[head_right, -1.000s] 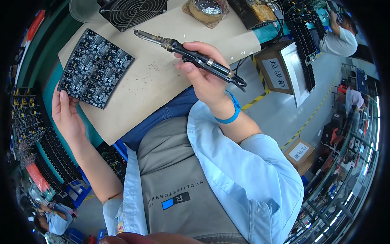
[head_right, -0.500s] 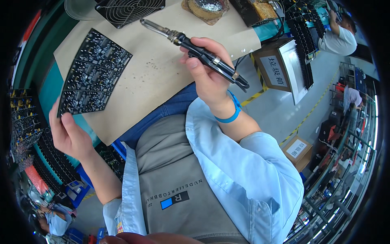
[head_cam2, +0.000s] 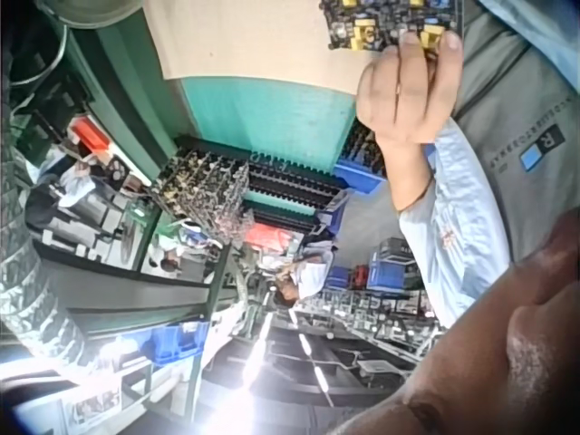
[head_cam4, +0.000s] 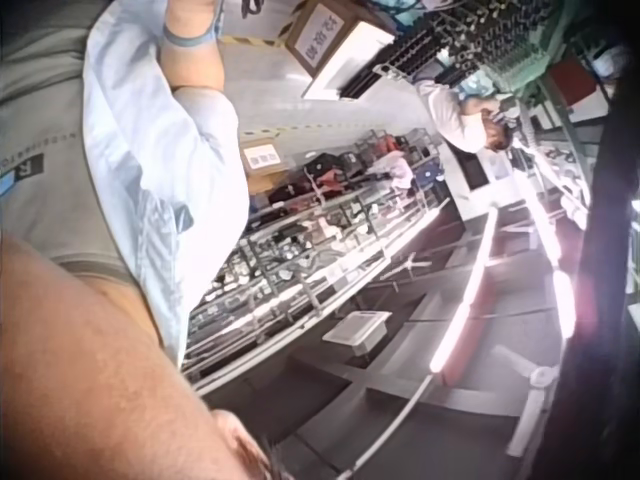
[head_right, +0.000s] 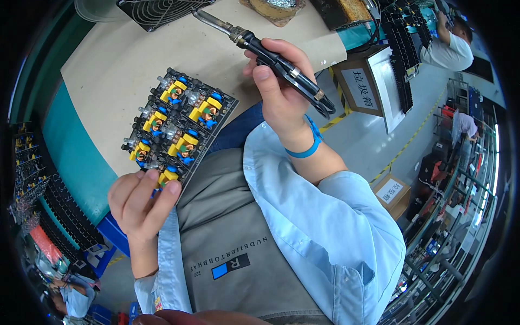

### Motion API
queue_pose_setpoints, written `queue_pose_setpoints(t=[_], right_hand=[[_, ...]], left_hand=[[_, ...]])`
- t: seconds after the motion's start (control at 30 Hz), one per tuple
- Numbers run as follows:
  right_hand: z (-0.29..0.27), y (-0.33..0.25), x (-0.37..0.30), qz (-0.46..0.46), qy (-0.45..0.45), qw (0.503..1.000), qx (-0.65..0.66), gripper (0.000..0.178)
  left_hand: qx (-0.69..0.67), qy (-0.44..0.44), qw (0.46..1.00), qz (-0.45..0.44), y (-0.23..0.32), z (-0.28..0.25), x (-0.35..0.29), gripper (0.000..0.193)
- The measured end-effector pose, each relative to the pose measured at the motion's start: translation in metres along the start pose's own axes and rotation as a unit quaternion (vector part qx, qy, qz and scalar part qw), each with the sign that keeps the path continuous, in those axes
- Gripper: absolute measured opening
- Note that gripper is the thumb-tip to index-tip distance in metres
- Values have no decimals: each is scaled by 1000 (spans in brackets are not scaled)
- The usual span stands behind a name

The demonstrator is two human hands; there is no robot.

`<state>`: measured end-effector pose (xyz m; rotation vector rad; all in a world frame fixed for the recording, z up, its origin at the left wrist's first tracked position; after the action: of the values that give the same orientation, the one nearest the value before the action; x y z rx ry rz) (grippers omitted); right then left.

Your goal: The person solders components onto a circuit board using a soldering iron, then sets the soldering iron down.

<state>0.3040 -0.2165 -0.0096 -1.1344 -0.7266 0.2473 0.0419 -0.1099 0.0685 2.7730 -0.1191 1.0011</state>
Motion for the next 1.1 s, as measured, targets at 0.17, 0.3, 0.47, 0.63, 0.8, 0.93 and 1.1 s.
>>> queue_pose_setpoints(t=[0.17,0.3,0.47,0.63,0.8,0.93,1.1], right_hand=[[0,1,1,-5,-10,1000,-13,39],[1,0,1,-3,-15,1000,-15,40],[2,0,0,-1,-18,999,-30,39],[1,-1,0,-6,-17,999,-32,39],[1,0,0,-9,-18,999,-38,39],[1,0,0,-13,-19,999,-45,38],[1,0,0,-17,-17,999,-46,39]], left_hand=[[5,-8,999,31,7,12,-10,27],[-6,-6,1000,19,11,16,-14,26],[-18,0,1000,13,12,22,-18,27],[-25,-6,1000,3,12,20,-18,27],[-21,4,1000,-10,5,14,-24,32],[-18,9,1000,-8,5,12,-24,33],[-28,15,999,0,5,15,-24,34]])
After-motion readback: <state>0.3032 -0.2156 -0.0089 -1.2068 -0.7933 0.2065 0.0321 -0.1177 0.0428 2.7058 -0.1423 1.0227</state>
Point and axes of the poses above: each hand's wrist, its own x-axis towards the middle knuckle, its own z-axis out of the palm, y = z × x, the point moved 6 cm from there along x, towards the middle knuckle, and after that the axes turned 5 degrees about z, right-handed, at the moved point
